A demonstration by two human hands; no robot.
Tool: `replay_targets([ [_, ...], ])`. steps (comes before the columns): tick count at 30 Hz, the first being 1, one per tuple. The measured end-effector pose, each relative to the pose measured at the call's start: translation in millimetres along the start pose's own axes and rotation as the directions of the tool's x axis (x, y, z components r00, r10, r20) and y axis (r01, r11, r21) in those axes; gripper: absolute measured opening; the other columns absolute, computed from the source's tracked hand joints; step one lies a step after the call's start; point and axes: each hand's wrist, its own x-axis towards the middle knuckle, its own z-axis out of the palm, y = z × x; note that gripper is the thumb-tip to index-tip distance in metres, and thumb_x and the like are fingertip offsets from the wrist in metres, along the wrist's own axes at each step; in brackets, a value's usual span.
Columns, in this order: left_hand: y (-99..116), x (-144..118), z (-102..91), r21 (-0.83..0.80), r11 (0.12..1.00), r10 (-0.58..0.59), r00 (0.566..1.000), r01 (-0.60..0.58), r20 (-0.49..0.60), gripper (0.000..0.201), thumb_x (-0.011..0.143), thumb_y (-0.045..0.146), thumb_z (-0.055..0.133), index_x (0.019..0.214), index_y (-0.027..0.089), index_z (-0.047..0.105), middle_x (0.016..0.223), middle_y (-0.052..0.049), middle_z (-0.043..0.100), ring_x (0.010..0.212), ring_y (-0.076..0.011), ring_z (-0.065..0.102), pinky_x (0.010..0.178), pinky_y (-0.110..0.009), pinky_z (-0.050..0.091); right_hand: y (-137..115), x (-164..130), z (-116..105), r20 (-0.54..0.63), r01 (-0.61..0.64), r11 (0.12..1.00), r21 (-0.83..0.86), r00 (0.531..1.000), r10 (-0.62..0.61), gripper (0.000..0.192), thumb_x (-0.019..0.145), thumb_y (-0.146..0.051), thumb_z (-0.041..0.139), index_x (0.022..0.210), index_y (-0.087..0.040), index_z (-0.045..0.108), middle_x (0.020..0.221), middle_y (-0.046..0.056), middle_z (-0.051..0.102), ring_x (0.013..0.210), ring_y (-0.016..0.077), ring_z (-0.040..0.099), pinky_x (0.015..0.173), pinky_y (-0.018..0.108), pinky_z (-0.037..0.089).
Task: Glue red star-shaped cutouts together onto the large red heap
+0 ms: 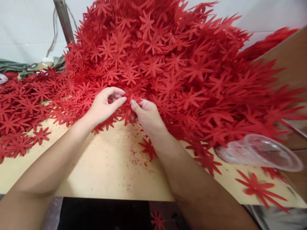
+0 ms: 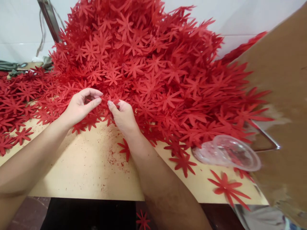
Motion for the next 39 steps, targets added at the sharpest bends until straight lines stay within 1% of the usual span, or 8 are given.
replay_targets([
  [3,1.9,-2.4,1.0,0.096,0.992,0.069,0.994,-0.077,0.089,0.015,0.073,0.021,0.064,0.087,0.016,0.067,0.083,-0.002,0.062,0.077,-0.0108,0.056,0.078,-0.026,0.046,0.2,-0.2,-0.2,-0.015,0.015,1.000,-0.015,1.000,-0.015,0.042,0.059,-0.054,0.074,0.066,-0.017,0.057,0.049,-0.008,0.047,0.047,0.0042,0.042,0.048,0.022,0.038],
  [6,0.0,-3.2,2.8,0.119,0.992,0.035,0.995,-0.046,0.095,0.015,0.073,0.018,0.063,0.087,0.016,0.067,0.081,-0.001,0.062,0.073,-0.0104,0.056,0.076,-0.028,0.046,1.6,-0.1,-0.7,0.006,0.008,1.000,0.006,1.000,-0.008,0.046,0.058,-0.059,0.073,0.065,-0.017,0.055,0.050,-0.008,0.048,0.047,0.0035,0.040,0.047,0.021,0.036],
  [13,0.0,4.1,-2.2,-0.100,0.987,-0.118,0.988,0.128,0.099,0.007,0.069,0.015,0.064,0.072,0.013,0.057,0.068,0.002,0.057,0.062,-0.0073,0.051,0.065,-0.023,0.044,-0.3,-4.1,-0.3,0.253,-0.115,0.990,0.081,0.963,0.092,0.053,0.049,-0.048,0.083,0.083,-0.019,0.055,0.062,-0.007,0.056,0.055,0.0043,0.051,0.057,0.021,0.045],
  [18,2.5,4.6,-5.0,-0.187,0.971,-0.131,0.985,0.150,0.110,0.004,0.073,0.016,0.060,0.072,0.013,0.057,0.070,0.001,0.059,0.065,-0.0074,0.054,0.069,-0.023,0.045,3.2,-2.5,-3.8,0.230,-0.102,0.992,0.081,0.970,0.081,0.044,0.054,-0.044,0.082,0.078,-0.018,0.055,0.062,-0.007,0.056,0.055,0.0039,0.050,0.056,0.020,0.045],
  [22,-1.0,4.8,-4.8,-0.178,0.977,-0.111,0.993,0.117,0.043,0.004,0.074,0.017,0.059,0.073,0.014,0.057,0.073,0.001,0.059,0.069,-0.0083,0.055,0.076,-0.024,0.046,4.7,-2.5,-3.6,0.232,-0.090,0.994,0.063,0.970,0.073,0.038,0.059,-0.040,0.079,0.079,-0.018,0.055,0.064,-0.006,0.056,0.055,0.0040,0.049,0.054,0.020,0.043],
  [26,-1.9,5.5,-5.2,-0.122,0.989,-0.088,0.996,0.085,-0.021,0.003,0.075,0.017,0.058,0.076,0.014,0.059,0.079,0.000,0.063,0.077,-0.0100,0.058,0.080,-0.025,0.047,3.1,-3.5,-0.8,0.232,-0.113,0.991,0.071,0.968,0.093,0.038,0.059,-0.038,0.077,0.085,-0.019,0.057,0.071,-0.005,0.061,0.056,0.0050,0.050,0.055,0.021,0.044],
  [34,8.6,-0.1,-4.9,0.214,0.976,0.013,0.992,-0.039,0.124,0.021,0.074,0.025,0.063,0.092,0.016,0.069,0.094,-0.005,0.065,0.089,-0.0163,0.059,0.090,-0.035,0.045,3.3,-1.5,-0.1,0.212,-0.016,1.000,-0.024,0.977,0.021,0.020,0.065,-0.028,0.071,0.074,-0.017,0.056,0.065,-0.006,0.055,0.058,0.0054,0.046,0.058,0.022,0.039],
  [39,4.2,-1.0,-2.1,0.318,0.944,0.046,0.989,-0.088,0.138,0.021,0.075,0.025,0.062,0.093,0.017,0.070,0.092,-0.005,0.064,0.090,-0.0169,0.058,0.090,-0.036,0.045,6.6,-0.4,-1.4,0.248,0.038,0.992,-0.118,0.969,-0.008,0.009,0.072,-0.020,0.063,0.071,-0.016,0.055,0.066,-0.005,0.054,0.062,0.0064,0.047,0.062,0.024,0.040],
])
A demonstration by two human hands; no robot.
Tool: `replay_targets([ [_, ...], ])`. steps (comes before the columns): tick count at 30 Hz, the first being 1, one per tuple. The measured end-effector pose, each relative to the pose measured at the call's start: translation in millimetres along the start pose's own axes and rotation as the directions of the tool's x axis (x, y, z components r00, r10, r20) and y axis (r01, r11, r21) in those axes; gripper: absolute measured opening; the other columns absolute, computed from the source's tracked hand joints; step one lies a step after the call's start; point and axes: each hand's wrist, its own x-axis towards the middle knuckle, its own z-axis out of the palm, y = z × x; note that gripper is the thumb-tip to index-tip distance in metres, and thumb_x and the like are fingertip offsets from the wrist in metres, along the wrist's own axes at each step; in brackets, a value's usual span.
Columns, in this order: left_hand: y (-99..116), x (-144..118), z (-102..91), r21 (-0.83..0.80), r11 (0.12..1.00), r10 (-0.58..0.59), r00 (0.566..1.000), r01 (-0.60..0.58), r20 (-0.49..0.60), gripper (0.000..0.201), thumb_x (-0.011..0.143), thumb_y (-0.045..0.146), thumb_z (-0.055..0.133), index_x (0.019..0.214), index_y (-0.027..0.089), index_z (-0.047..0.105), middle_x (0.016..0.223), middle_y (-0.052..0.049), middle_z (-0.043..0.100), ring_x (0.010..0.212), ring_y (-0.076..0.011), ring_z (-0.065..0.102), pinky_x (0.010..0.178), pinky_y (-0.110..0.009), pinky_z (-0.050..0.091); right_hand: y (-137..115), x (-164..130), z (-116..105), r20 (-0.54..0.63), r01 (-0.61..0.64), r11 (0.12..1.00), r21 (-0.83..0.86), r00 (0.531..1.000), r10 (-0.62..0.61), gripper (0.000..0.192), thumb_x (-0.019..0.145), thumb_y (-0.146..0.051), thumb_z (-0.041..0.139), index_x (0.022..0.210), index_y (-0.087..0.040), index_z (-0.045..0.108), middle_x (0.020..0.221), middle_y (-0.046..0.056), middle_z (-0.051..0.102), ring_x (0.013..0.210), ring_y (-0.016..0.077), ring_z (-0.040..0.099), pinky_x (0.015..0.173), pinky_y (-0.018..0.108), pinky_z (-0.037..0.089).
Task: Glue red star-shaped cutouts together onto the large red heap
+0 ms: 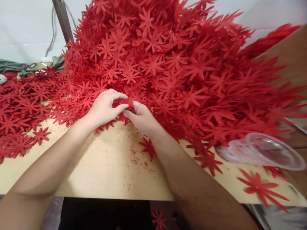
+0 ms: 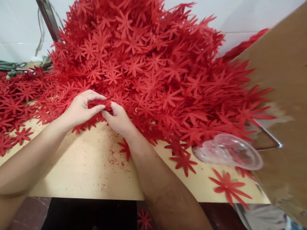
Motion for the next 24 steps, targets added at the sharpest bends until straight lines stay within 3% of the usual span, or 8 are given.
replay_targets([
  [6,0.9,1.7,-1.6,-0.076,0.997,-0.001,0.996,-0.006,-0.092,0.010,0.076,0.022,0.058,0.075,0.017,0.067,0.084,-0.003,0.064,0.083,-0.0146,0.057,0.085,-0.032,0.045,-2.1,-1.6,0.6,0.013,-0.044,0.999,0.007,0.999,0.044,0.008,0.072,-0.017,0.062,0.079,-0.017,0.058,0.066,-0.005,0.056,0.062,0.0068,0.050,0.061,0.023,0.042],
  [12,-0.4,3.5,1.1,-0.306,0.944,-0.177,0.970,0.120,-0.165,0.009,0.077,0.023,0.056,0.076,0.016,0.062,0.074,-0.001,0.062,0.070,-0.0114,0.055,0.071,-0.026,0.044,-9.2,-4.0,0.5,0.008,-0.096,0.991,0.094,0.995,0.096,0.015,0.070,-0.023,0.067,0.080,-0.018,0.058,0.065,-0.005,0.059,0.056,0.0053,0.052,0.057,0.022,0.048],
  [18,-7.7,7.3,9.5,-0.361,0.927,-0.200,0.950,0.104,-0.241,0.011,0.081,0.029,0.054,0.076,0.019,0.052,0.071,0.001,0.058,0.070,-0.0107,0.055,0.067,-0.024,0.043,-13.0,-6.0,1.1,0.073,-0.143,0.977,0.158,0.988,0.133,0.022,0.071,-0.029,0.069,0.082,-0.019,0.053,0.063,-0.004,0.062,0.056,0.0071,0.060,0.057,0.023,0.053],
  [22,-28.8,14.6,-5.2,-0.397,0.913,-0.258,0.884,0.092,-0.389,0.016,0.086,0.037,0.050,0.080,0.023,0.047,0.074,0.000,0.057,0.077,-0.0129,0.058,0.066,-0.025,0.043,-6.7,-3.8,2.4,0.056,-0.157,0.980,0.121,0.987,0.152,0.021,0.071,-0.022,0.065,0.072,-0.020,0.045,0.053,-0.007,0.058,0.048,0.0052,0.054,0.048,0.018,0.045],
  [24,-40.5,16.7,-12.9,-0.470,0.872,-0.337,0.862,0.134,-0.380,0.015,0.087,0.040,0.048,0.083,0.025,0.047,0.071,0.000,0.057,0.074,-0.0134,0.058,0.060,-0.025,0.043,-4.1,-2.6,2.9,0.032,-0.170,0.980,0.100,0.985,0.167,0.023,0.073,-0.022,0.064,0.070,-0.021,0.042,0.051,-0.007,0.055,0.046,0.0050,0.051,0.046,0.018,0.041],
])
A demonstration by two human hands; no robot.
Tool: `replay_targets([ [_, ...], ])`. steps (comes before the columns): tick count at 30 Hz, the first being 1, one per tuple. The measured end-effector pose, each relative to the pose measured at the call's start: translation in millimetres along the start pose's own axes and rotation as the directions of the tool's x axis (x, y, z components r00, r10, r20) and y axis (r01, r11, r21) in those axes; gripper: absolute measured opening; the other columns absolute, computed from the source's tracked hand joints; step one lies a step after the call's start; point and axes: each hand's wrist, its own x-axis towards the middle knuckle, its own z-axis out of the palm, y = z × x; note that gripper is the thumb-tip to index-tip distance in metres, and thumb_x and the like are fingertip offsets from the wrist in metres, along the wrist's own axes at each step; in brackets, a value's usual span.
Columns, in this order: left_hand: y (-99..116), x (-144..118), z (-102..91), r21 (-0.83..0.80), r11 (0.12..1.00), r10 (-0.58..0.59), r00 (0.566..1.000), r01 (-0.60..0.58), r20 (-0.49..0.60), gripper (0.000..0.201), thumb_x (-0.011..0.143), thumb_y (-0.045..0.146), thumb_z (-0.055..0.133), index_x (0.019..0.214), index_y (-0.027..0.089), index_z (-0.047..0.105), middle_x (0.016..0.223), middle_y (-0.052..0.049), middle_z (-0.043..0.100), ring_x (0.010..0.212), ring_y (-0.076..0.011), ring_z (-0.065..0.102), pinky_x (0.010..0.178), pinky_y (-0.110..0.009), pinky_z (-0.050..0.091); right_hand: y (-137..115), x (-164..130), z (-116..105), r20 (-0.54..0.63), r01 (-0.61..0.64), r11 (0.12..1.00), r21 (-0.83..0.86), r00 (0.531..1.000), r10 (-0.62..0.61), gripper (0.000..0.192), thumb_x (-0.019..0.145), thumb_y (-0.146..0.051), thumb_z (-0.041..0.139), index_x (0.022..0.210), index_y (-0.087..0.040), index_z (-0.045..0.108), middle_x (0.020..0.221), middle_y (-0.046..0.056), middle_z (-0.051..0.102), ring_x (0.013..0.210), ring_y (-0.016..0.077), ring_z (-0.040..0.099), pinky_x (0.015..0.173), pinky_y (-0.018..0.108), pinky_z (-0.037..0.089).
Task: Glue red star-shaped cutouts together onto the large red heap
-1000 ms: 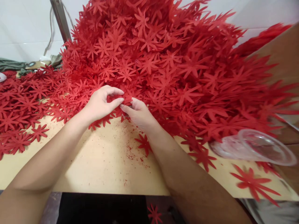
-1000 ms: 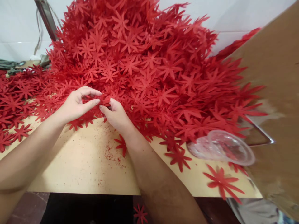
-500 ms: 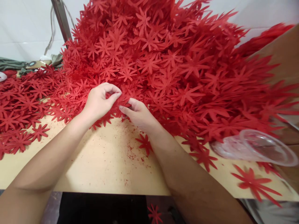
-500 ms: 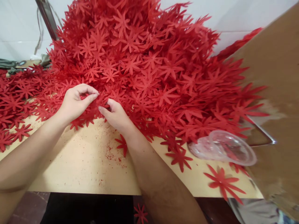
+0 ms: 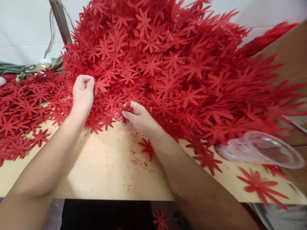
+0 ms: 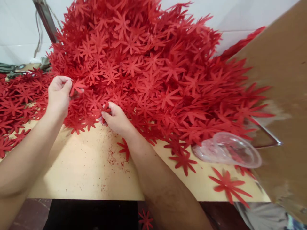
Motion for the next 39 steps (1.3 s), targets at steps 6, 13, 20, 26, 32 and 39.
replay_targets([
  [6,-1.1,-11.9,9.7,-0.077,0.988,-0.117,0.978,0.132,0.174,0.016,0.077,0.022,0.062,0.088,0.021,0.052,0.062,0.005,0.050,0.055,-0.0078,0.046,0.057,-0.023,0.039,-5.7,-2.4,1.3,-0.113,0.138,0.990,0.002,0.984,-0.137,0.036,0.068,-0.048,0.070,0.073,-0.022,0.046,0.055,-0.008,0.044,0.046,0.0040,0.039,0.045,0.021,0.034],
  [13,20.8,-30.9,26.7,-0.184,0.944,-0.214,0.934,0.273,0.285,0.019,0.074,0.006,0.060,0.090,0.015,0.059,0.061,0.006,0.051,0.053,-0.0046,0.044,0.059,-0.020,0.039,-2.2,1.0,-6.1,-0.316,0.109,0.991,0.082,0.946,-0.078,0.035,0.059,-0.039,0.078,0.061,-0.020,0.048,0.055,-0.006,0.049,0.049,0.0052,0.041,0.048,0.022,0.035],
  [20,19.5,-36.6,33.4,-0.180,0.936,-0.249,0.931,0.303,0.268,0.011,0.075,0.010,0.063,0.078,0.016,0.054,0.061,0.006,0.053,0.054,-0.0050,0.047,0.057,-0.020,0.040,-3.6,-1.7,0.7,-0.128,0.103,0.990,0.101,0.988,-0.090,0.040,0.055,-0.043,0.080,0.083,-0.021,0.061,0.070,-0.005,0.059,0.057,0.0062,0.047,0.055,0.023,0.041],
  [26,20.4,-39.3,35.8,-0.253,0.894,-0.295,0.910,0.371,0.293,0.013,0.074,0.005,0.063,0.078,0.014,0.055,0.060,0.005,0.055,0.053,-0.0037,0.049,0.056,-0.018,0.040,1.2,-1.2,1.5,-0.142,0.155,0.988,-0.029,0.977,-0.157,0.029,0.059,-0.034,0.078,0.070,-0.019,0.056,0.062,-0.006,0.050,0.056,0.0060,0.043,0.057,0.024,0.037],
  [32,22.7,-34.2,31.4,-0.290,0.881,-0.302,0.917,0.373,0.260,0.014,0.075,0.000,0.057,0.078,0.013,0.060,0.053,0.007,0.051,0.048,-0.0017,0.044,0.052,-0.015,0.036,-0.2,-1.6,2.8,-0.191,0.226,0.958,-0.177,0.947,-0.259,0.015,0.073,-0.022,0.062,0.063,-0.018,0.052,0.057,-0.006,0.044,0.055,0.0058,0.038,0.056,0.023,0.033],
  [39,25.9,-39.2,35.2,-0.304,0.903,-0.259,0.949,0.305,0.182,0.018,0.073,-0.001,0.058,0.081,0.015,0.062,0.052,0.008,0.046,0.049,-0.0025,0.040,0.054,-0.016,0.036,-6.6,-6.8,6.4,-0.263,0.230,0.839,-0.494,0.880,-0.396,0.020,0.077,-0.023,0.054,0.060,-0.018,0.046,0.054,-0.006,0.039,0.051,0.0063,0.033,0.052,0.024,0.029],
])
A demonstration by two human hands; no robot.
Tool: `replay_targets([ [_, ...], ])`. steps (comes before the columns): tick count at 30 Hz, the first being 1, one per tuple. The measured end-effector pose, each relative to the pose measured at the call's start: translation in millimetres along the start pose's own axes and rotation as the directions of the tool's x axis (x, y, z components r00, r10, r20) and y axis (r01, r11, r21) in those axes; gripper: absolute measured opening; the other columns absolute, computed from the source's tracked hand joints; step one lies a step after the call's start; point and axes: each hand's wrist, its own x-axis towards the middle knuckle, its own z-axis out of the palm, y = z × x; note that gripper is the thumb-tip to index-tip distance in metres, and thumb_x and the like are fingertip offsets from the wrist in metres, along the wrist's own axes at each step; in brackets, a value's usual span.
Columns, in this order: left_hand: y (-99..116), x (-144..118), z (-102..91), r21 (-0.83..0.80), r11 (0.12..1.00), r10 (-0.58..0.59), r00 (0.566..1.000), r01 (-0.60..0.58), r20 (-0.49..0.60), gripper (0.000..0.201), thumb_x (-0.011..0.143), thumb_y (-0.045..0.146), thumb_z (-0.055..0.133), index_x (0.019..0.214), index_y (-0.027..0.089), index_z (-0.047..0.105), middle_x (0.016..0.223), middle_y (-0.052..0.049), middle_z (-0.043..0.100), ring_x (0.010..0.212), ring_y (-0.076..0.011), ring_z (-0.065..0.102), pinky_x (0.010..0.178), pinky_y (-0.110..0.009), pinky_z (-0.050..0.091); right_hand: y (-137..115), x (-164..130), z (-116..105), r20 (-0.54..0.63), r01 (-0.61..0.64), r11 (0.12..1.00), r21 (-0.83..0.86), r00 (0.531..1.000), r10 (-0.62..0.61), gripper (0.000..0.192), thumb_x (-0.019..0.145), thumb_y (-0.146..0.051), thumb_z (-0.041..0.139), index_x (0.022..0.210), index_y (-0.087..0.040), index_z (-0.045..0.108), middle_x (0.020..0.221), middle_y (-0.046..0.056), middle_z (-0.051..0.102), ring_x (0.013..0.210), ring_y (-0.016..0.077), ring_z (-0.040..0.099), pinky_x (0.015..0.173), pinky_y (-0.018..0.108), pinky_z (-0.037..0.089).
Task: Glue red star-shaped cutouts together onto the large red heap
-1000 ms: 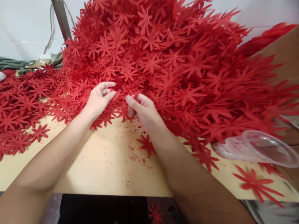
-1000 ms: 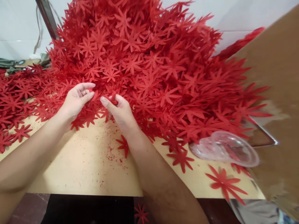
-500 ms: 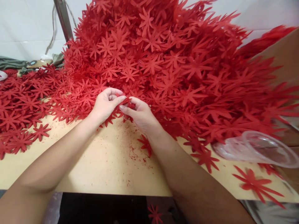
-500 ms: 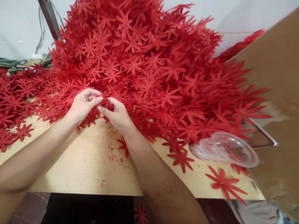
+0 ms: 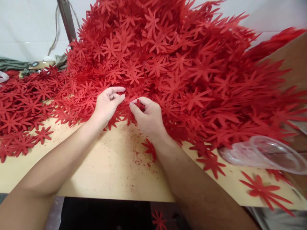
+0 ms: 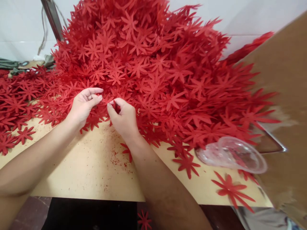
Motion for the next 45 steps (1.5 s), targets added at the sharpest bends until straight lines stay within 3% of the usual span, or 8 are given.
replay_targets([
  [5,-1.6,4.3,-3.8,0.010,1.000,0.029,0.996,-0.028,-0.085,0.015,0.074,0.001,0.057,0.079,0.015,0.060,0.055,0.007,0.049,0.051,-0.0035,0.044,0.056,-0.016,0.038,5.4,2.1,-2.6,-0.051,0.035,0.968,-0.250,0.997,-0.049,0.015,0.071,-0.021,0.057,0.060,-0.018,0.048,0.056,-0.004,0.048,0.054,0.0080,0.040,0.058,0.026,0.033],
  [9,3.9,15.1,-21.8,0.022,0.997,0.076,0.983,-0.073,-0.170,0.014,0.079,0.007,0.053,0.085,0.016,0.061,0.064,0.004,0.056,0.059,-0.0052,0.052,0.063,-0.018,0.043,9.2,9.5,-10.1,-0.096,-0.114,0.982,-0.152,0.990,0.100,0.010,0.066,-0.015,0.058,0.060,-0.019,0.050,0.053,-0.005,0.046,0.051,0.0080,0.039,0.054,0.025,0.034],
  [13,6.1,14.2,-23.0,0.113,0.992,-0.056,0.998,0.055,0.004,0.010,0.082,0.022,0.058,0.080,0.015,0.064,0.067,0.002,0.060,0.061,-0.0060,0.052,0.062,-0.019,0.041,4.9,10.6,-12.7,-0.096,-0.042,0.998,-0.054,0.995,0.037,0.009,0.066,-0.014,0.059,0.063,-0.018,0.052,0.058,-0.004,0.050,0.054,0.0080,0.043,0.056,0.024,0.038],
  [17,4.0,5.1,-10.5,0.220,0.975,-0.012,0.982,-0.030,0.186,0.019,0.076,0.032,0.066,0.074,0.013,0.064,0.073,0.000,0.064,0.067,-0.0075,0.054,0.071,-0.022,0.043,4.6,5.4,-9.3,-0.017,0.072,0.995,-0.065,0.997,-0.073,0.009,0.068,-0.015,0.059,0.064,-0.019,0.052,0.060,-0.005,0.051,0.056,0.0077,0.045,0.058,0.024,0.039],
  [21,2.9,2.8,-7.9,0.228,0.974,-0.030,0.984,-0.011,0.176,0.010,0.074,0.019,0.066,0.068,0.012,0.060,0.066,0.002,0.060,0.061,-0.0060,0.050,0.066,-0.021,0.041,7.4,4.2,-7.7,-0.013,0.073,0.995,-0.063,0.997,-0.074,0.004,0.069,-0.018,0.062,0.071,-0.019,0.059,0.068,-0.002,0.058,0.062,0.0099,0.052,0.063,0.027,0.045],
  [27,3.1,4.4,-8.2,0.227,0.974,-0.017,0.990,-0.015,0.138,0.018,0.076,0.013,0.062,0.060,0.013,0.053,0.055,0.006,0.050,0.053,-0.0039,0.041,0.056,-0.019,0.034,6.1,6.8,-11.1,-0.006,0.071,0.997,0.028,0.997,-0.071,0.029,0.066,-0.032,0.072,0.092,-0.020,0.067,0.098,0.004,0.067,0.091,0.0172,0.060,0.087,0.037,0.048],
  [38,2.4,4.1,-3.6,0.176,0.984,-0.029,0.996,0.014,0.084,0.021,0.077,0.010,0.057,0.059,0.016,0.049,0.053,0.006,0.047,0.050,-0.0048,0.038,0.056,-0.021,0.034,-6.8,1.4,-7.3,-0.082,0.009,0.996,0.092,0.997,-0.002,0.004,0.073,-0.023,0.062,0.072,-0.020,0.061,0.059,-0.004,0.052,0.052,0.0070,0.041,0.051,0.023,0.037],
  [45,0.0,8.6,-7.8,0.165,0.986,0.003,0.997,0.009,-0.075,0.020,0.078,0.012,0.058,0.062,0.017,0.048,0.054,0.006,0.047,0.049,-0.0054,0.037,0.054,-0.021,0.033,-3.3,7.7,-15.9,-0.137,-0.112,0.977,0.179,0.981,0.138,0.026,0.073,-0.040,0.064,0.065,-0.021,0.049,0.057,-0.004,0.043,0.049,0.0065,0.035,0.046,0.023,0.031],
])
